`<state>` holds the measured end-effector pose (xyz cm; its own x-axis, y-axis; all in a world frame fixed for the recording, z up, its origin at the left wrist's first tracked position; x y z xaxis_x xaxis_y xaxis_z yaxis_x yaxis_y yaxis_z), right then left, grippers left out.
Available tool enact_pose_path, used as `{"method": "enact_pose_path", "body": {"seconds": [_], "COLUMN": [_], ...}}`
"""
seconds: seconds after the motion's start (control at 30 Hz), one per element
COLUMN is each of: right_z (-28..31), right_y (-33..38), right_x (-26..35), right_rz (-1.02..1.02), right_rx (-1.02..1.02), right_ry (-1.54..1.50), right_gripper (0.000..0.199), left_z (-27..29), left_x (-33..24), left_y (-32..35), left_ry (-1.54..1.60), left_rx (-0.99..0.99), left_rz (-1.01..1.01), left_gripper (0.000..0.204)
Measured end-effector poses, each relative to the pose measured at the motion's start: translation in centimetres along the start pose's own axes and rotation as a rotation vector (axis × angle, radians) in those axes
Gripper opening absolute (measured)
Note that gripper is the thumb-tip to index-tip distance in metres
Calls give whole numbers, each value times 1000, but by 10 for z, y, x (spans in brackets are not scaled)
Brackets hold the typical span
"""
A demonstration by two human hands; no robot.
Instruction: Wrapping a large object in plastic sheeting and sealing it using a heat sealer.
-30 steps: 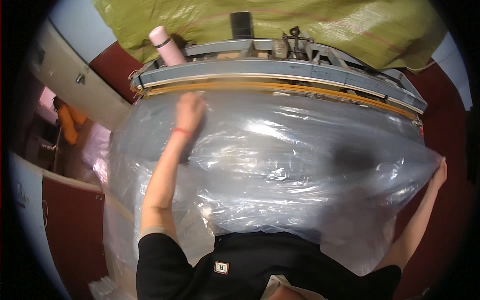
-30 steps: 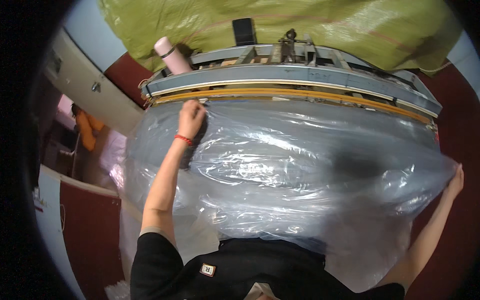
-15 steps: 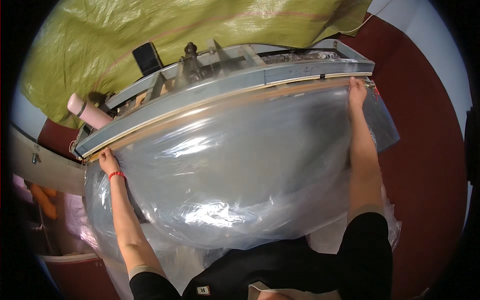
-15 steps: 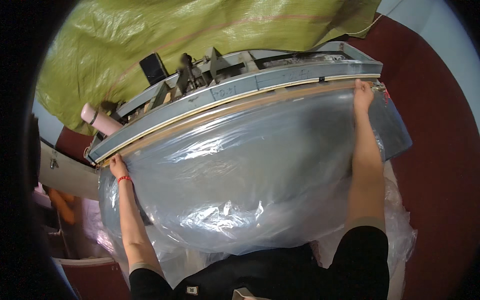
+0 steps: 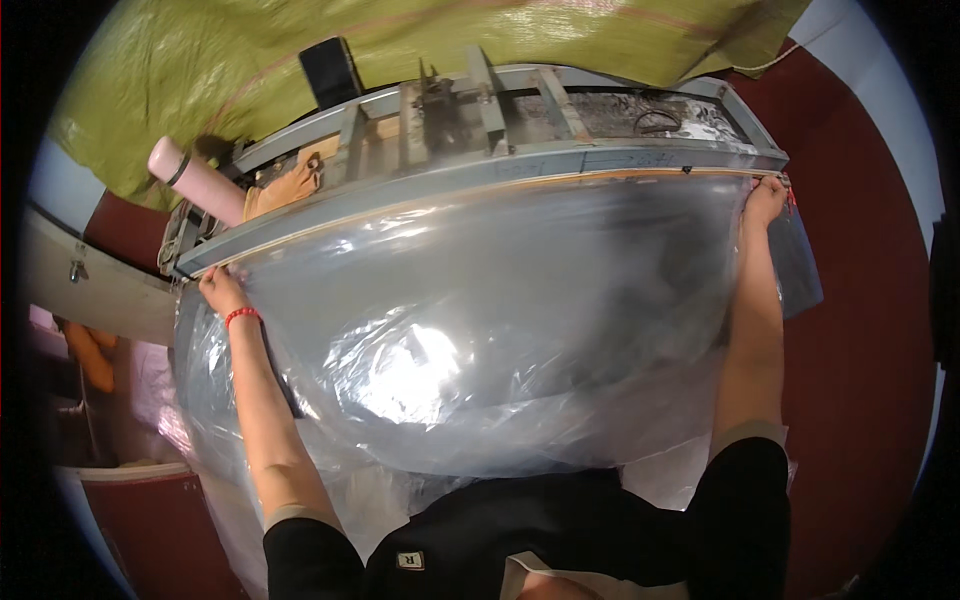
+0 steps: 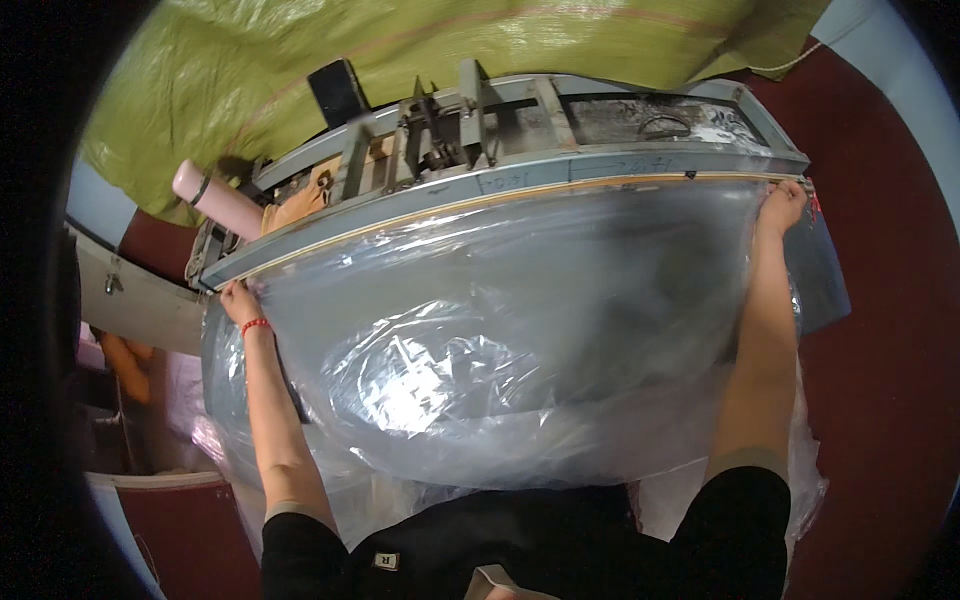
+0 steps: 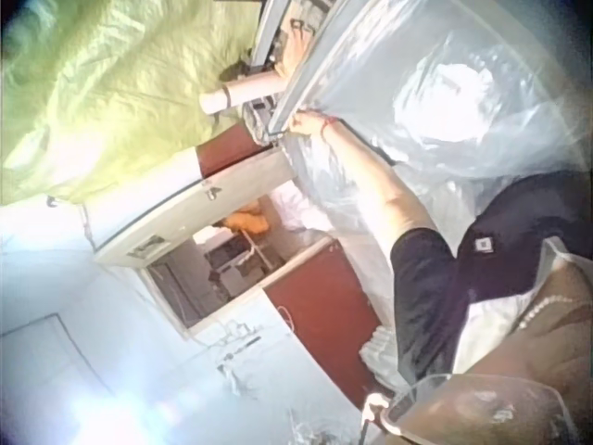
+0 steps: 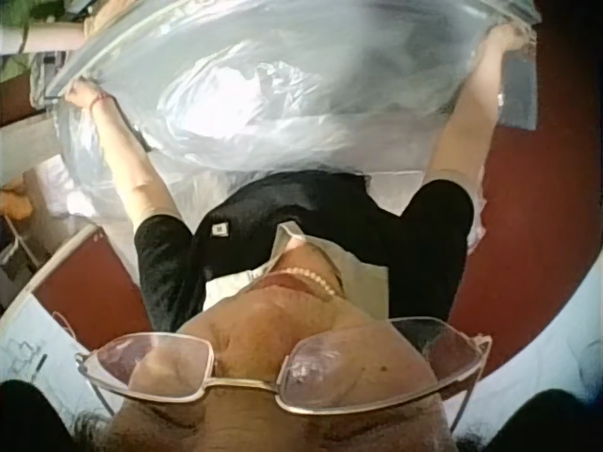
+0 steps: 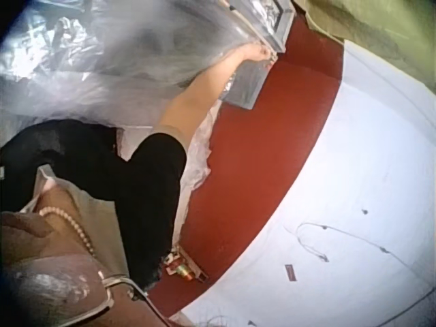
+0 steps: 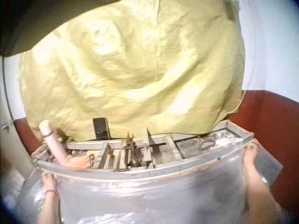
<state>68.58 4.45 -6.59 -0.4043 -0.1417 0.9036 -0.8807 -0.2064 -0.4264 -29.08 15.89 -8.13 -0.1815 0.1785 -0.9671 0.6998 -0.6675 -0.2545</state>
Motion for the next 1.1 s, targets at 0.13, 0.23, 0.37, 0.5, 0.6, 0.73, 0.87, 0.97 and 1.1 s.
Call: {"method": "enact_pose_path", "body": {"seconds": [0.13, 0.23, 0.37, 0.5, 0.6, 0.73, 0.87, 0.97, 1.1], "right_z": [-13, -30, -97, -119, -130, -108, -56, 19, 157], "right_y": [23, 76, 242, 365, 399, 372, 278, 177, 84], "right_x": [30, 133, 277, 326, 277, 242, 196, 144, 79], "right_rz": [16, 469, 874, 1148, 197, 132, 174, 172, 168], "right_rx": [54, 48, 652, 1023, 1702, 1615, 1509, 1177, 991], "right_ry": [-54, 224, 74, 111, 11, -126, 236, 390, 591], "right_gripper": [15, 18, 20, 19, 11, 13, 13, 18, 20], "left_z": [-4, -9, 28, 99, 128, 106, 95, 80, 38], "left_x": [-13, -52, -137, -167, -169, -107, -60, -59, -105], "left_y": [14, 43, 102, 105, 116, 122, 100, 114, 226], "left_ry": [26, -34, 10, 169, -4, -658, -964, -1080, -1145], "left_rx": [101, 385, 495, 250, -76, 314, 453, 552, 833], "left_rz": [-10, -112, -234, -355, -529, -307, -572, -704, -737], "left_gripper": [13, 8, 7, 9, 9, 17, 34, 41, 50]}}
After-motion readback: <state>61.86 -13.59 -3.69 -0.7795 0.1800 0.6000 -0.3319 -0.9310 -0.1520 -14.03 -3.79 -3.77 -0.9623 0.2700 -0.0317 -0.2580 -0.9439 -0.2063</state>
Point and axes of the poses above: each hand's wrist, its own y-axis away from the middle knuckle, its own z-axis out of the back of the hand, x = y × z, the point moved 7 cm from there along -y, towards the middle knuckle, and after that the axes turned 4 degrees about x, right-handed, at the moved point
